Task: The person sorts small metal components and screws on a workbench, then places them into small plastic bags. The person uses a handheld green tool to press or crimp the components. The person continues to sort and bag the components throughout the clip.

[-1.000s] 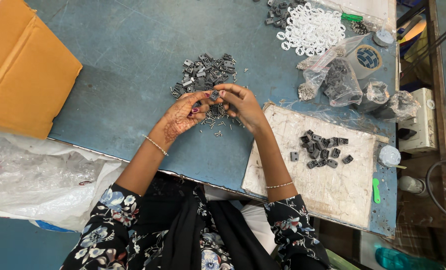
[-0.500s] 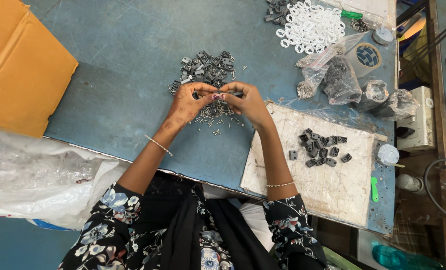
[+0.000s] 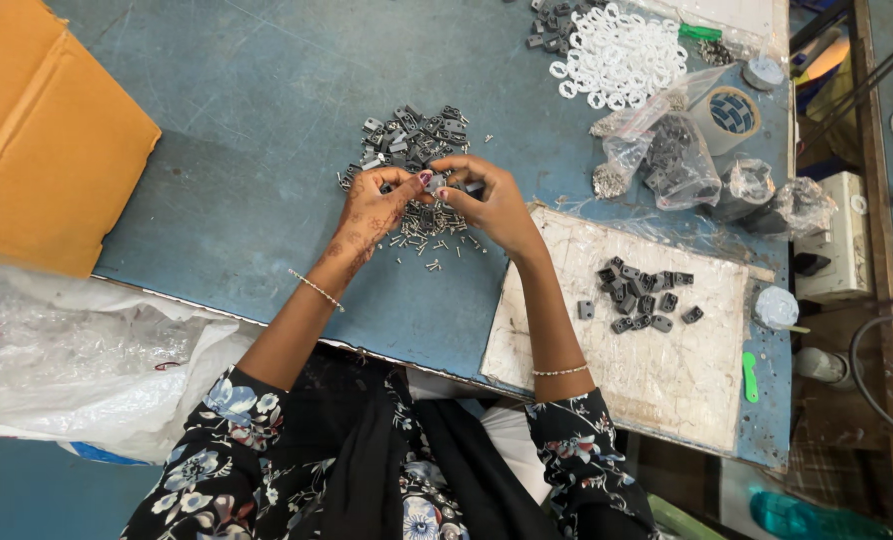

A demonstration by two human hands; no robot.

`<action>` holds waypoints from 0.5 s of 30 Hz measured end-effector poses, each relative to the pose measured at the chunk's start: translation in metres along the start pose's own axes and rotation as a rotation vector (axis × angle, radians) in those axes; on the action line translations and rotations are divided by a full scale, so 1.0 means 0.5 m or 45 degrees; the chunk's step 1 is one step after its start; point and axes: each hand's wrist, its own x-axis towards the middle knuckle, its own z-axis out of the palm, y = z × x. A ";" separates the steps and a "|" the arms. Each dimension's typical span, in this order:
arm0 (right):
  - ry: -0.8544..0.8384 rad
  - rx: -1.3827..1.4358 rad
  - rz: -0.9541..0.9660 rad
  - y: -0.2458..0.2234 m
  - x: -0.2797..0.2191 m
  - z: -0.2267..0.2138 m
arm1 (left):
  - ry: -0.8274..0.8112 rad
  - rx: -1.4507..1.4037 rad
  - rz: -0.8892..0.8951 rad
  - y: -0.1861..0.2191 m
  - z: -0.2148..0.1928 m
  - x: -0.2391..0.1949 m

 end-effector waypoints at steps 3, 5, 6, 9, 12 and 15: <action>0.078 0.030 0.078 0.000 -0.008 -0.009 | -0.052 -0.021 -0.009 0.001 0.017 -0.012; 0.291 -0.030 0.163 0.003 -0.031 -0.029 | -0.105 -0.071 -0.020 -0.007 0.038 -0.023; 0.401 -0.064 0.202 0.004 -0.045 -0.041 | -0.151 -0.159 -0.051 -0.013 0.050 -0.027; 0.567 -0.440 -0.016 0.010 -0.137 -0.074 | -0.277 -0.342 -0.149 -0.038 0.089 -0.038; 0.832 -0.967 0.088 0.010 -0.237 -0.108 | -0.365 -0.304 -0.198 -0.072 0.154 -0.034; 0.767 -1.303 0.152 -0.004 -0.292 -0.140 | -0.415 -0.050 -0.143 -0.106 0.246 -0.021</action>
